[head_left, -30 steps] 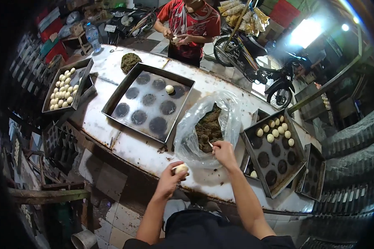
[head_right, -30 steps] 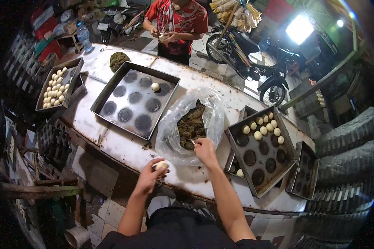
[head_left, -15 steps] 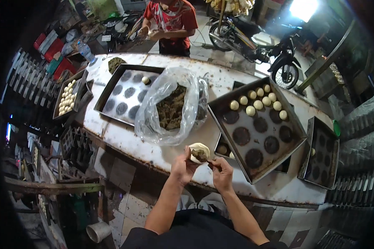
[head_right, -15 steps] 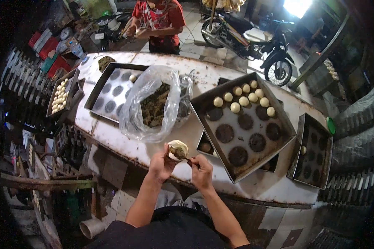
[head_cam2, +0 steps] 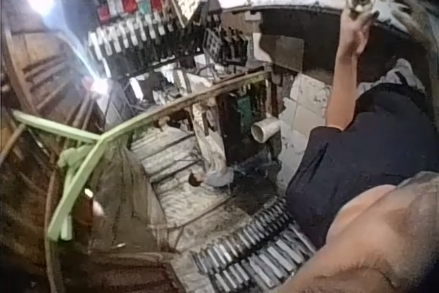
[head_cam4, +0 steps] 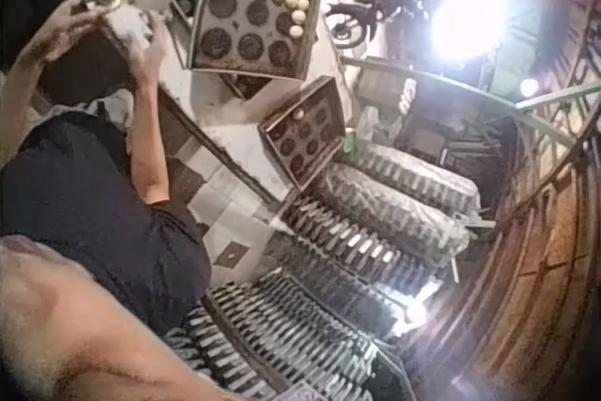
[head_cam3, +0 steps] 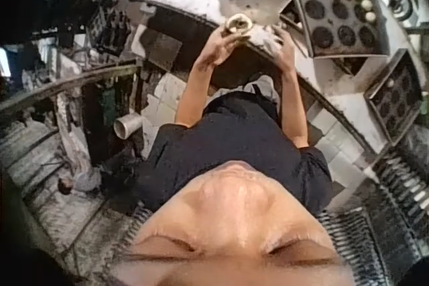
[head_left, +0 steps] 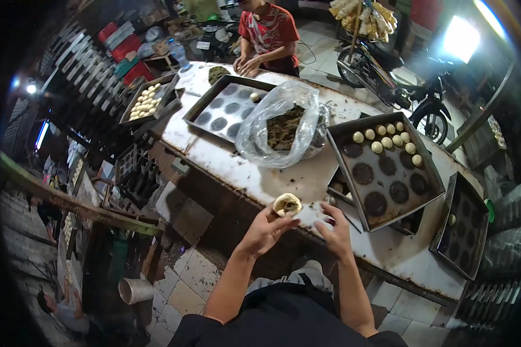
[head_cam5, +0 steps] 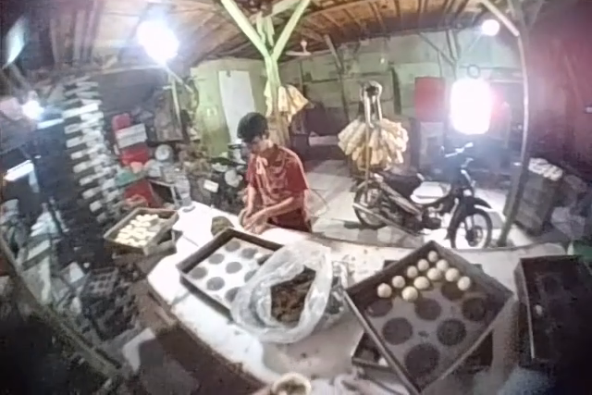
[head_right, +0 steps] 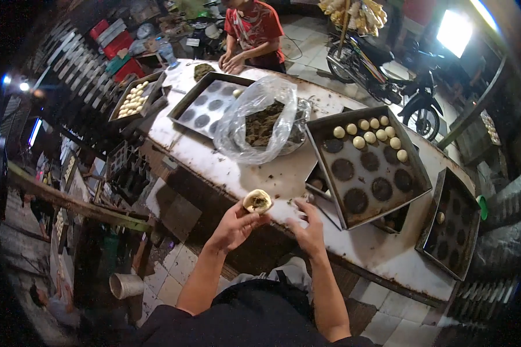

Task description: Filling and shaping dough balls for bakpia on a work table.

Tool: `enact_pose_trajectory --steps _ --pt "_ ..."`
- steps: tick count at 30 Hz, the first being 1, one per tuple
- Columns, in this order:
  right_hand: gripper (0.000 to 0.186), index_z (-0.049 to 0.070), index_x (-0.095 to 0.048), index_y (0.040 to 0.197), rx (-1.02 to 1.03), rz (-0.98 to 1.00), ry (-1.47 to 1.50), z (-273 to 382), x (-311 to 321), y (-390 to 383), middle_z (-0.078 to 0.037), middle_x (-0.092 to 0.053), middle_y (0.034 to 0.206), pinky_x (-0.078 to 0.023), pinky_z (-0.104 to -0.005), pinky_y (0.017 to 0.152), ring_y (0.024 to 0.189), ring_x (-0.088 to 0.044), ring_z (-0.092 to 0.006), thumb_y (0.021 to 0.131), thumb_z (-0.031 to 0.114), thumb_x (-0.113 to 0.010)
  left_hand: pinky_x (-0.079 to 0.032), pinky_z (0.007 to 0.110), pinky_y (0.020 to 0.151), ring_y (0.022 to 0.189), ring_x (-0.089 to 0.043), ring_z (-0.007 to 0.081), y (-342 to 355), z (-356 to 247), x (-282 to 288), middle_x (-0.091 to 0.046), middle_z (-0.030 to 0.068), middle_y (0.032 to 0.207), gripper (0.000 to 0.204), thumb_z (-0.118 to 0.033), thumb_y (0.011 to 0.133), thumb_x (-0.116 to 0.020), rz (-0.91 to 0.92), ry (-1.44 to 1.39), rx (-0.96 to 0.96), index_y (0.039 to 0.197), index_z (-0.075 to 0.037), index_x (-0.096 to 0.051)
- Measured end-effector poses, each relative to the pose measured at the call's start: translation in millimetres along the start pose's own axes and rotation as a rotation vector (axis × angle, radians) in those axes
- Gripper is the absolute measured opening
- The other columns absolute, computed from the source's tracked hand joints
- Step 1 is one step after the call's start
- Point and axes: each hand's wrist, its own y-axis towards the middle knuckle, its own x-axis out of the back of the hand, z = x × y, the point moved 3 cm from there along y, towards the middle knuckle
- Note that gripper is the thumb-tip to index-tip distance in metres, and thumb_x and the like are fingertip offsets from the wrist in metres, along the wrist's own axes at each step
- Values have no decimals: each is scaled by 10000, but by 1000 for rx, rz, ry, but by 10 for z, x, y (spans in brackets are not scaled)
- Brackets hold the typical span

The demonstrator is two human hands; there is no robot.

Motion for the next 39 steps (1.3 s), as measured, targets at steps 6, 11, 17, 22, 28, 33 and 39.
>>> enact_pose_trajectory --steps 6,11,17,22,28,33,39 --pt "514 10 -656 1334 0 393 468 848 -745 -676 -100 -545 1413 -441 -356 1062 1268 -544 -201 863 154 -804 -556 361 1007 1170 -625 171 -1210 -77 -184 -611 85 1255 353 -221 1091 -513 -29 255 -149 1385 -26 -505" --pt "408 -25 -681 1265 158 346 187 1311 -1164 -1454 -98 -633 1296 -543 -301 919 1103 -647 -162 868 -2 -770 -560 294 875 950 -599 104 -2019 77 188 -640 49 1104 353 -243 1091 -495 -108 152 -164 1372 -32 -537" --pt "308 -11 -682 1172 -98 456 335 1377 -1401 -2008 -76 -717 1055 -560 -270 793 953 -673 -109 882 14 -780 -516 324 904 995 -602 153 -2544 469 248 -595 59 1054 358 13 931 -514 -204 -435 -419 1287 -5 -540" --pt "250 18 -690 1103 -164 334 470 1150 -983 -2065 -32 -697 947 -545 -267 737 835 -661 -92 889 76 -803 -499 316 987 1094 -627 186 -2771 295 -415 -634 98 1164 390 -178 1036 -628 -250 483 -671 1392 -34 -560" --pt "183 24 -783 1051 188 102 -75 1489 -286 -2450 -77 -701 1031 -521 -259 749 899 -661 -129 869 14 -777 -511 308 959 1100 -639 157 -2419 793 -803 -680 109 1249 345 -225 1079 -547 -225 422 -503 1317 5 -645" --pt "95 -35 -758 969 1 -74 292 878 930 -2551 -54 -716 985 -549 -265 791 883 -669 -118 877 -52 -749 -524 326 923 1053 -647 165 -2079 1381 -1765 -694 83 1201 424 -271 1109 -471 35 645 -310 1419 4 -560" --pt "97 -25 -764 967 -34 -20 303 666 1744 -2581 -66 -730 1008 -545 -259 781 889 -676 -114 872 -45 -758 -533 338 967 1143 -677 237 -1608 1826 -2317 -691 180 1259 387 -248 1095 -504 81 1001 -392 1384 -1 -577"
